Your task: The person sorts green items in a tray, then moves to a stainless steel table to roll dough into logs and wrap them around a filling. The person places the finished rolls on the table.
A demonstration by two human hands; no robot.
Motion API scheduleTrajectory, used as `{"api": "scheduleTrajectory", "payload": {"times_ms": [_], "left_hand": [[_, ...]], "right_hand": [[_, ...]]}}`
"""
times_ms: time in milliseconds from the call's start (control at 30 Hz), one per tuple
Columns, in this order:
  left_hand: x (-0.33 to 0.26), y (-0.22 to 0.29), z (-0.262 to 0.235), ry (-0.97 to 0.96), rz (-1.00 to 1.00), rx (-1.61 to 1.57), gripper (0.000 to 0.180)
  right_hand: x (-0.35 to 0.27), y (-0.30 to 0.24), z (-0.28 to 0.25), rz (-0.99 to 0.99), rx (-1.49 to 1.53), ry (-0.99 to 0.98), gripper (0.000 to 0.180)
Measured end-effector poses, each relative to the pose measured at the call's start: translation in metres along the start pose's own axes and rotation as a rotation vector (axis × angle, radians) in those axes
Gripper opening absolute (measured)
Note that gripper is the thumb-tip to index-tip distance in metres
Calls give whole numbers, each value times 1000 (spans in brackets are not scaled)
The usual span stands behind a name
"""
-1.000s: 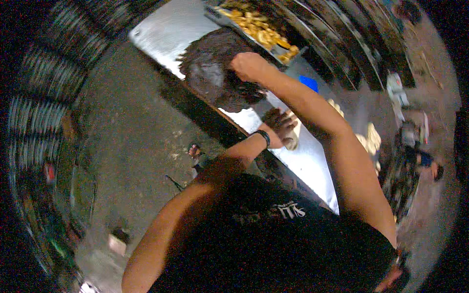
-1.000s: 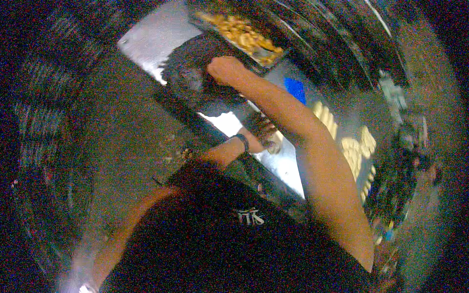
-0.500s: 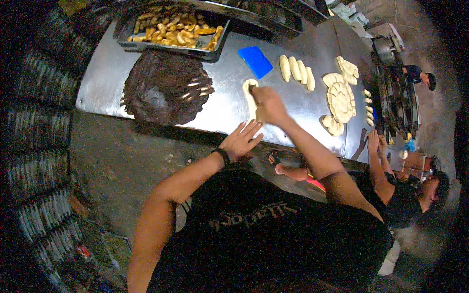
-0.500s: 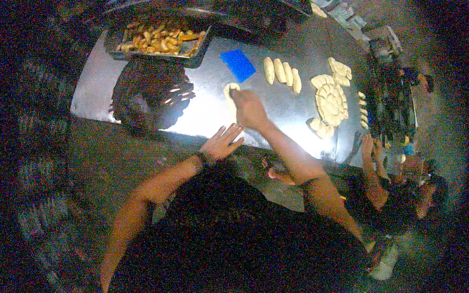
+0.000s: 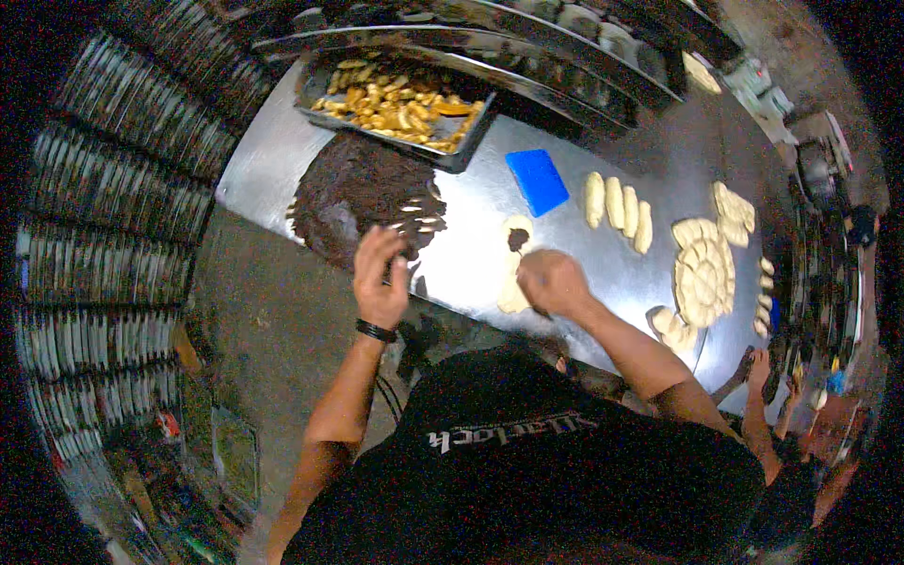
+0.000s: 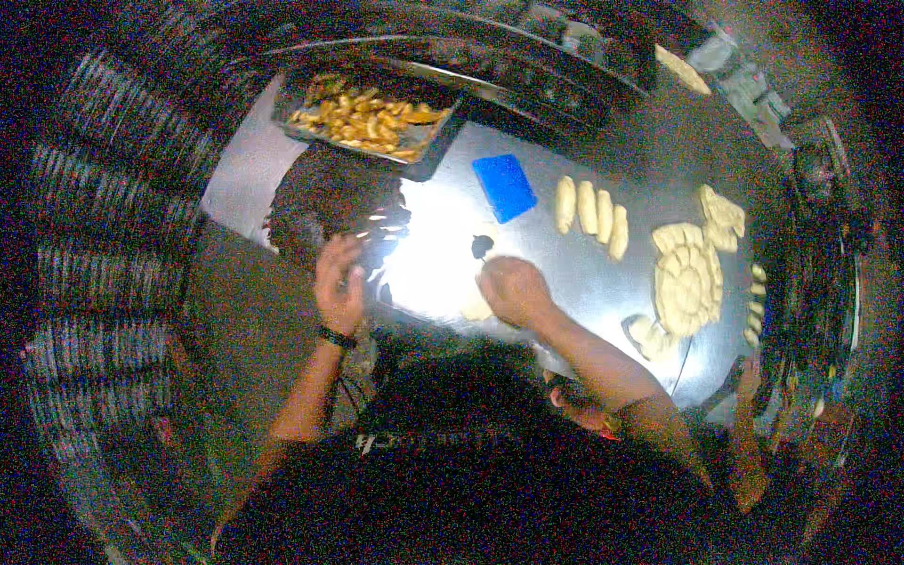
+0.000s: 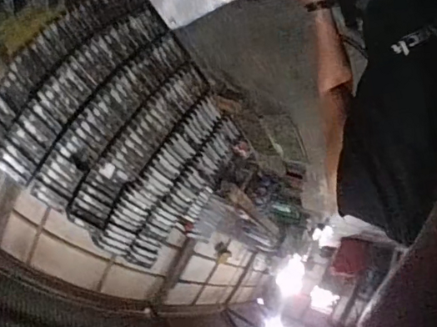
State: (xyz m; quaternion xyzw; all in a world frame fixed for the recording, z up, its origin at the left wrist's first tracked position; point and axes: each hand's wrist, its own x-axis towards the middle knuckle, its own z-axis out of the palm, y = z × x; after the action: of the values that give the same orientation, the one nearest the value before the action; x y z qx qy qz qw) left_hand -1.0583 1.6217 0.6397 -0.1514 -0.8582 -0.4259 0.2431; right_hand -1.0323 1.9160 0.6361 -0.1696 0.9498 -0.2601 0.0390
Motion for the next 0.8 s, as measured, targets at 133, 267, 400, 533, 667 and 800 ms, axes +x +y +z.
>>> {"api": "scheduleTrajectory", "payload": {"times_ms": [133, 267, 400, 533, 667, 800], "left_hand": [[21, -36, -37, 182, -276, -194, 17], [59, -37, -86, -59, -428, -345, 21], [104, -37, -151, -333, -240, -239, 29], [119, -87, -178, -364, -350, -283, 31], [129, -122, -178, -456, -338, -297, 32], [133, -143, -152, -499, -225, -362, 30]], "right_hand": [[109, -23, -41, -49, 219, 111, 26], [239, -27, -29, -236, 69, 110, 26], [342, -12, 6, -282, -263, 153, 38], [393, -23, 26, -6, -470, -9, 44], [407, -7, 34, 54, -507, -100, 35], [390, -7, 12, 184, -200, 9, 31]]}}
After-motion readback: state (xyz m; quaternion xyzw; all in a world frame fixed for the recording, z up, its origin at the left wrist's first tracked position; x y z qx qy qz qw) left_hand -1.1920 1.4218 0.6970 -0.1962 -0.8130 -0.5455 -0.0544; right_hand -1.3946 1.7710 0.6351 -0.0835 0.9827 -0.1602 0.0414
